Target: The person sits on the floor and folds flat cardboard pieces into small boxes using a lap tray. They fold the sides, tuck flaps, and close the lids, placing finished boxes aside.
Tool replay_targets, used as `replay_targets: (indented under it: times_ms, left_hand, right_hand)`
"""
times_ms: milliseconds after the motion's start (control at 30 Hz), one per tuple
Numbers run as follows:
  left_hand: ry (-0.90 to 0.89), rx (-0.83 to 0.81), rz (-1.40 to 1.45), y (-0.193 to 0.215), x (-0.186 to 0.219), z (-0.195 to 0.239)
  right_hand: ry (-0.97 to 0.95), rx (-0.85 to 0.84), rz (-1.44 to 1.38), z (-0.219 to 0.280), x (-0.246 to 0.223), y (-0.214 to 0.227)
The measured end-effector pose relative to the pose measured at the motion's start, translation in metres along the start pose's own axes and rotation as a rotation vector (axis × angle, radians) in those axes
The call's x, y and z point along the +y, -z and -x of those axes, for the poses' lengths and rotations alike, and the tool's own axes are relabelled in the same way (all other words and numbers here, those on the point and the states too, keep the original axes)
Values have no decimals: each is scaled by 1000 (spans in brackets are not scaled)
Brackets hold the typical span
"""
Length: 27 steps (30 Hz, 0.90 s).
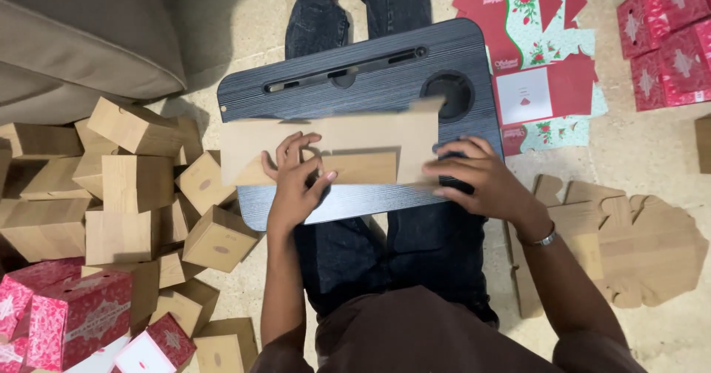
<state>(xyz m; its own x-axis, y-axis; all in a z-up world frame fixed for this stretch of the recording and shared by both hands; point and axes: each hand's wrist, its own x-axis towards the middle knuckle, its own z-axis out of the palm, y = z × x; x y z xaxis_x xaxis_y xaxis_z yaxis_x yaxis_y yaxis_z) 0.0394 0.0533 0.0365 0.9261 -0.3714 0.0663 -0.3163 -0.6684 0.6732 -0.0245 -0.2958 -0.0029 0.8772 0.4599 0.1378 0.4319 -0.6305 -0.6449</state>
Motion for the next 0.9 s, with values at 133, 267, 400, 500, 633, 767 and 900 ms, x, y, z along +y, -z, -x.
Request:
replay_targets:
  times_ms: [133, 267, 400, 500, 633, 767, 900]
  left_hand:
    - [10, -10, 23, 5, 12, 7]
    - [38, -38, -406, 6, 39, 6]
    - [-20, -31, -441, 20, 65, -2]
    - [-106, -71, -308, 17, 57, -1]
    - [-72, -92, 70, 18, 69, -2]
    - [34, -206, 243, 13, 66, 2]
    - [63, -236, 187, 18, 68, 3]
  right_hand:
    - [-100, 176, 95, 8, 9, -33]
    - [-285, 303, 326, 2, -3, -45]
    - [-273, 365, 273, -4, -19, -39]
    - [-150, 500, -57, -4, -32, -31]
    - [1, 679, -252, -10, -55, -20]
    - [56, 744, -209, -21, -72, -12]
    - [95, 765, -226, -30, -81, -13]
